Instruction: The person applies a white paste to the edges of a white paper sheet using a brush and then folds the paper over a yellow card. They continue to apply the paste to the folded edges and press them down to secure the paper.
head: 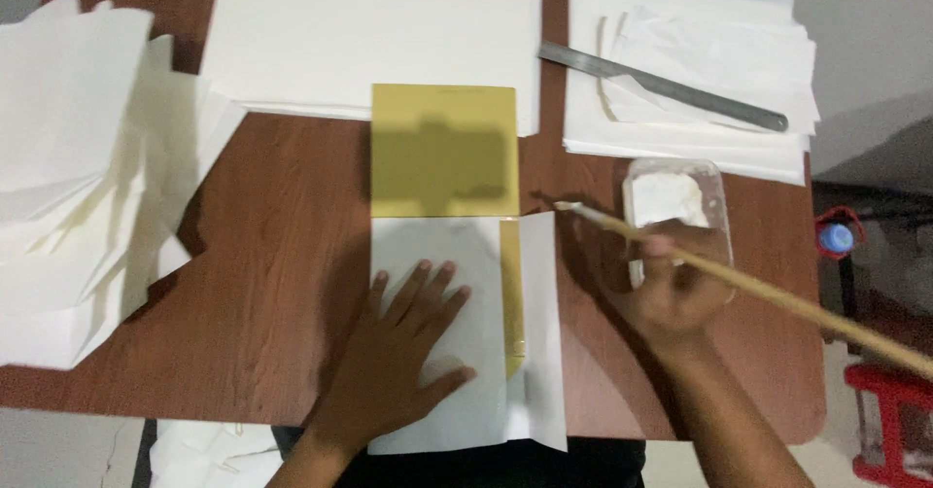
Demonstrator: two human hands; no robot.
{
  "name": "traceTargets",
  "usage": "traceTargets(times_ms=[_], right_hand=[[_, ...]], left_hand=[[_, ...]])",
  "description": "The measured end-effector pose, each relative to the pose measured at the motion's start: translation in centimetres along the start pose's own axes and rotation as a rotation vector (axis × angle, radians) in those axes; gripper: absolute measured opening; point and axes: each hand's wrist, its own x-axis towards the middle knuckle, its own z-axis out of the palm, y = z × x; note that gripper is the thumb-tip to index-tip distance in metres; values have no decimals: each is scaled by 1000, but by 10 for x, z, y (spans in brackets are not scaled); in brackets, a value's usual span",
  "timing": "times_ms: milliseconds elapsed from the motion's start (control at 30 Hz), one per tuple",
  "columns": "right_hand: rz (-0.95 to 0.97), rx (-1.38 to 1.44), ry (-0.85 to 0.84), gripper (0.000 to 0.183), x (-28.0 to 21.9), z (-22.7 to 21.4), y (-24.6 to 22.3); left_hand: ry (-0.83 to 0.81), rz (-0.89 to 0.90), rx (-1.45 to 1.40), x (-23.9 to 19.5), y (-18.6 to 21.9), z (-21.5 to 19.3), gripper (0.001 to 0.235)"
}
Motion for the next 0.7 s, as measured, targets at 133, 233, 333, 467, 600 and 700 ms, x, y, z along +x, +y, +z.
traceTargets(times_ms=[133, 233, 333, 467, 600, 700], right_hand=[[106, -149, 227, 30, 5, -55, 29], [285, 254, 336, 15, 24, -74, 65], [407, 458, 331, 8, 39, -88, 98], [723, 491, 389, 17, 48, -78, 78], [636, 431, 268, 18, 41, -80, 78], [563, 305, 260, 20, 36, -86, 71]], left_hand=[[-70, -4, -23, 5, 1, -9, 58], [-91, 56, 285, 7, 3, -7, 63], [-199, -64, 43, 17, -3, -8, 59], [6, -69, 14, 67, 14, -21, 46], [65, 73, 62, 126, 36, -17, 47], [-29, 189, 96, 168, 56, -2, 79]])
